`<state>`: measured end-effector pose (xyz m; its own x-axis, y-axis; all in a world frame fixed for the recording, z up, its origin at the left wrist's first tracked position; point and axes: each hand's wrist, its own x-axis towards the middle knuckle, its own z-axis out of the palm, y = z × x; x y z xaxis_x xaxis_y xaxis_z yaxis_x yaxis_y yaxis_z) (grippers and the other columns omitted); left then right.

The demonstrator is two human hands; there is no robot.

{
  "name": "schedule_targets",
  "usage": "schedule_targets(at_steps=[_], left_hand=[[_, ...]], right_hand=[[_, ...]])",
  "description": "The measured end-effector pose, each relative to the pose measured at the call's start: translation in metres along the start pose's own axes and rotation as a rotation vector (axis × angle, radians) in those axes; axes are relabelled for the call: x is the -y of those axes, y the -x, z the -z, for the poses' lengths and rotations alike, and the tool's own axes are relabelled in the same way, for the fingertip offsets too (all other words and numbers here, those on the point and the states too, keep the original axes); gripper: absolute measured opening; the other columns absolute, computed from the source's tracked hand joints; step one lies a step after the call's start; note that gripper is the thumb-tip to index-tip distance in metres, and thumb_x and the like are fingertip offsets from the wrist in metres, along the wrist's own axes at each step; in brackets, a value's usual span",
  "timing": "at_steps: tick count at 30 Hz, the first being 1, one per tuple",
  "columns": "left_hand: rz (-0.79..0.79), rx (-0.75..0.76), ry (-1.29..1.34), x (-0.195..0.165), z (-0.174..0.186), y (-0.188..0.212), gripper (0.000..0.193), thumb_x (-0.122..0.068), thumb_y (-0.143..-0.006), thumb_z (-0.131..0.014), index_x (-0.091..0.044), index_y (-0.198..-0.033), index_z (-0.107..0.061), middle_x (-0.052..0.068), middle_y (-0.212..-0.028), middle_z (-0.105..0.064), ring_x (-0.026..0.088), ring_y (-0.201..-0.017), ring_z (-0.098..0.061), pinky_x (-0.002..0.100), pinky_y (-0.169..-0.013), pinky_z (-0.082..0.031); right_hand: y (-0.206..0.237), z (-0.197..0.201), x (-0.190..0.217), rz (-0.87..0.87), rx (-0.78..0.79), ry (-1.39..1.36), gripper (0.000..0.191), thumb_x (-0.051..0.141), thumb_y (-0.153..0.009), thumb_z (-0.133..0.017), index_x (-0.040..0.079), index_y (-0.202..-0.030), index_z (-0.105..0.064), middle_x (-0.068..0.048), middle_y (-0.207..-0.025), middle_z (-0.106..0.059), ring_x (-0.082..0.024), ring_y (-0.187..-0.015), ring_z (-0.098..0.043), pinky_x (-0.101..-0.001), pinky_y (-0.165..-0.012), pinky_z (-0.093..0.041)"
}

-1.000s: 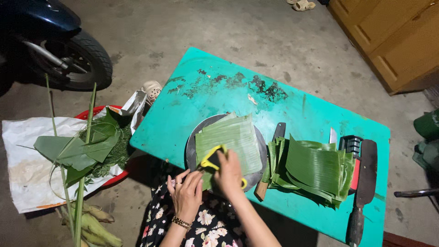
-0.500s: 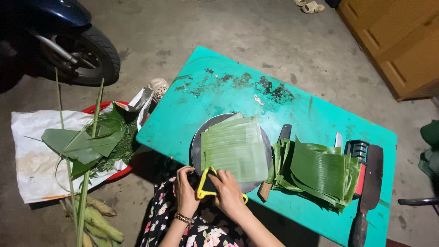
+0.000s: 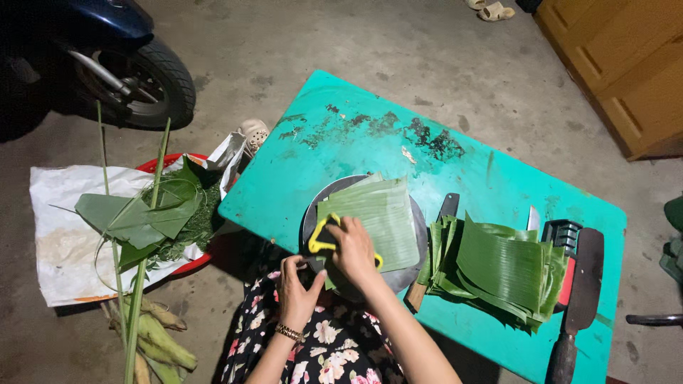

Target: The person repeatedly wipes banana leaves with a sponge on a teal table, then stacks the cleaned leaves. The person handles the leaves one at a time and uses a yellow and black sponge to wipe each leaf before stacking them.

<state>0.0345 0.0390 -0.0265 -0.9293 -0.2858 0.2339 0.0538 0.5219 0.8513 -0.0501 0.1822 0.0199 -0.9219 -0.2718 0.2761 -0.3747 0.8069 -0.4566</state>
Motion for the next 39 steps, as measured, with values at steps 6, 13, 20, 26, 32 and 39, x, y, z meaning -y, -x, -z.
schedule_targets(at_steps=[6, 13, 20, 26, 32, 39], left_hand=[[0.011, -0.004, 0.024, 0.002, 0.001, 0.001, 0.047, -0.020, -0.076, -0.085, -0.006, -0.111, -0.056, 0.010, -0.105, -0.061, 0.027, -0.098, -0.064, 0.041, -0.088, -0.051], [-0.009, -0.041, 0.069, 0.009, -0.004, 0.004, 0.049, -0.011, -0.071, -0.082, -0.004, -0.112, -0.056, 0.012, -0.107, -0.060, 0.029, -0.100, -0.062, 0.040, -0.089, -0.051], [-0.029, -0.032, 0.026, -0.001, 0.001, 0.003, 0.046, -0.015, -0.077, -0.083, -0.005, -0.113, -0.057, 0.011, -0.106, -0.060, 0.028, -0.099, -0.063, 0.041, -0.088, -0.050], [-0.032, -0.040, 0.016, -0.012, 0.004, 0.006, 0.039, -0.018, -0.079, -0.081, -0.008, -0.110, -0.061, 0.010, -0.111, -0.059, 0.028, -0.104, -0.062, 0.041, -0.090, -0.049], [-0.055, 0.000, -0.124, -0.010, -0.002, 0.011, 0.037, -0.018, -0.074, -0.079, -0.013, -0.109, -0.071, 0.008, -0.115, -0.057, 0.027, -0.107, -0.060, 0.044, -0.090, -0.044], [-0.056, 0.034, -0.166, -0.018, 0.004, 0.009, 0.021, -0.023, -0.080, -0.079, -0.019, -0.101, -0.080, 0.006, -0.109, -0.058, 0.023, -0.100, -0.060, 0.043, -0.092, -0.041]], right_hand=[[-0.027, 0.000, -0.020, -0.042, -0.173, -0.154, 0.056, -0.008, -0.065, -0.064, 0.010, -0.116, -0.074, -0.020, -0.116, -0.061, -0.042, -0.111, -0.058, -0.0477, -0.095, -0.050], [0.044, 0.014, 0.018, -0.099, 0.041, -0.062, 0.061, -0.005, -0.062, -0.068, 0.007, -0.122, -0.070, -0.020, -0.112, -0.058, -0.041, -0.107, -0.056, -0.0470, -0.093, -0.048], [0.090, 0.032, 0.008, 0.049, 0.195, -0.081, 0.068, -0.005, -0.055, -0.073, 0.007, -0.122, -0.071, -0.017, -0.113, -0.059, -0.040, -0.106, -0.055, -0.0468, -0.091, -0.049], [0.083, 0.067, -0.041, -0.221, -0.021, 0.041, 0.059, -0.004, -0.058, -0.073, 0.010, -0.116, -0.075, -0.018, -0.113, -0.060, -0.040, -0.103, -0.061, -0.0484, -0.086, -0.053], [0.059, 0.018, 0.002, -0.105, -0.022, -0.054, 0.067, -0.003, -0.058, -0.072, 0.008, -0.124, -0.069, -0.020, -0.113, -0.056, -0.039, -0.106, -0.056, -0.0472, -0.090, -0.050], [0.029, 0.008, -0.035, -0.204, -0.089, 0.034, 0.066, -0.004, -0.060, -0.071, 0.013, -0.124, -0.071, -0.017, -0.113, -0.057, -0.038, -0.104, -0.056, -0.0475, -0.085, -0.050]])
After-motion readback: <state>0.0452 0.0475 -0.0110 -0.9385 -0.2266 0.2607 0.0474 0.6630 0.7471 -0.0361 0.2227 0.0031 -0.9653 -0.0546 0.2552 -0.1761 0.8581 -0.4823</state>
